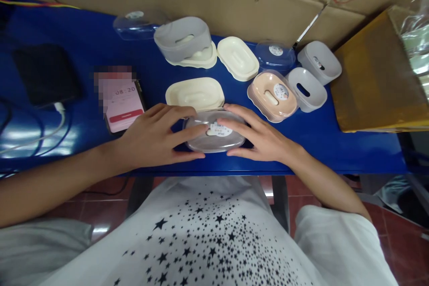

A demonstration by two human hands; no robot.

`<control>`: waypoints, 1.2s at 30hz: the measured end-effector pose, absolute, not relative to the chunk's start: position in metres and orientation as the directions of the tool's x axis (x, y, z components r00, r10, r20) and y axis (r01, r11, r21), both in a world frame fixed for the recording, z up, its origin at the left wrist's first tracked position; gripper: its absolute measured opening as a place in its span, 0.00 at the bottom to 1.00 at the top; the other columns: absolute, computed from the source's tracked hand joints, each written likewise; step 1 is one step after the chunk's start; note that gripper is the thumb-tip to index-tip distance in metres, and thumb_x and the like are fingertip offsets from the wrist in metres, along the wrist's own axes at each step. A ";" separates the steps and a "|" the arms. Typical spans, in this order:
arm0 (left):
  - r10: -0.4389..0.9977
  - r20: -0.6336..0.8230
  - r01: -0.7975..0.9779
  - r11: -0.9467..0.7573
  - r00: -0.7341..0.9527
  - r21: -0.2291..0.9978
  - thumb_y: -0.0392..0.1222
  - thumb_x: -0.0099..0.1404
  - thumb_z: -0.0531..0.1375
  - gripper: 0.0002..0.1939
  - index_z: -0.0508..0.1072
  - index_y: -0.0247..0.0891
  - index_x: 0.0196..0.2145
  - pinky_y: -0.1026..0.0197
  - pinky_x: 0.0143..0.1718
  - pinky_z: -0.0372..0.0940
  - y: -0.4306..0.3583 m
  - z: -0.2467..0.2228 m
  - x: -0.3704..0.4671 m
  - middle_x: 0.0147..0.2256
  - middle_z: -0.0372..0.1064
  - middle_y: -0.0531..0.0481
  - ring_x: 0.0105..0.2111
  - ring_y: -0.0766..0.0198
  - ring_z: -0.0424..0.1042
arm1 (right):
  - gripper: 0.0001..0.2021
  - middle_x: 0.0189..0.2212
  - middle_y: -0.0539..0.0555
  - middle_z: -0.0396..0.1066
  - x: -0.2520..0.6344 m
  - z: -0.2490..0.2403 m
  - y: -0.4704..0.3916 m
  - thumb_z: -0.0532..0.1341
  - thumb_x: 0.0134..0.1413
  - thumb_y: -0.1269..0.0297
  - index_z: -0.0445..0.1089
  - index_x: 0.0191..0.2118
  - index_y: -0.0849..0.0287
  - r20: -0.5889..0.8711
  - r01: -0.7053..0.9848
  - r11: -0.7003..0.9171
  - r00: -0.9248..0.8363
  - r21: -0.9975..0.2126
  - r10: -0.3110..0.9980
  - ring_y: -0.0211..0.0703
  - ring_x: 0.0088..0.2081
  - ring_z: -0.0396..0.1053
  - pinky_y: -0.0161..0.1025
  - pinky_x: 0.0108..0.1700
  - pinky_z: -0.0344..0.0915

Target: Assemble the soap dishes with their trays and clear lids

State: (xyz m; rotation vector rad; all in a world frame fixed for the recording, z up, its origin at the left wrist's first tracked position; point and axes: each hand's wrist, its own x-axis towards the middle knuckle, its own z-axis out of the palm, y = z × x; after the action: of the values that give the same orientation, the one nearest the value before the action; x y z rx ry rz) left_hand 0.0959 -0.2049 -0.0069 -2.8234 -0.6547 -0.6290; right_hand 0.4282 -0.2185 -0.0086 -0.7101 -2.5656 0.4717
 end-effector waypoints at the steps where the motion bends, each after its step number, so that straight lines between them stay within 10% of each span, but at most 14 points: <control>1: 0.381 0.434 0.455 -0.887 0.817 -0.077 0.66 0.80 0.61 0.28 0.75 0.43 0.64 0.50 0.47 0.76 -0.204 -0.008 0.096 0.59 0.75 0.36 0.51 0.48 0.80 | 0.45 0.81 0.64 0.54 0.428 -0.009 -0.219 0.69 0.73 0.53 0.47 0.85 0.46 0.310 0.406 0.809 -0.775 -0.424 0.551 0.63 0.79 0.58 0.64 0.77 0.65; 28: 0.260 0.485 0.297 -0.955 0.835 0.002 0.58 0.82 0.62 0.26 0.71 0.36 0.64 0.40 0.57 0.77 -0.194 -0.017 0.099 0.60 0.73 0.30 0.61 0.40 0.76 | 0.53 0.77 0.64 0.64 0.440 -0.016 -0.220 0.67 0.69 0.37 0.40 0.86 0.52 0.363 0.439 0.894 -0.850 0.087 0.382 0.62 0.77 0.62 0.53 0.70 0.76; 36: 0.279 0.303 0.241 -0.958 0.911 0.156 0.50 0.85 0.59 0.37 0.51 0.40 0.81 0.35 0.78 0.61 -0.198 -0.020 0.104 0.81 0.47 0.32 0.82 0.41 0.46 | 0.50 0.80 0.59 0.57 0.449 -0.022 -0.221 0.69 0.67 0.37 0.46 0.85 0.41 0.267 0.513 0.858 -0.826 -0.008 0.496 0.66 0.76 0.65 0.56 0.66 0.80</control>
State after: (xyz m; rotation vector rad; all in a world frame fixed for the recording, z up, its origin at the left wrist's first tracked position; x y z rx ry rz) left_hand 0.1040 -0.1982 -0.0200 -3.1842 -0.4343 -0.5316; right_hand 0.4486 -0.2209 -0.0215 -0.7676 -2.7736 -0.0933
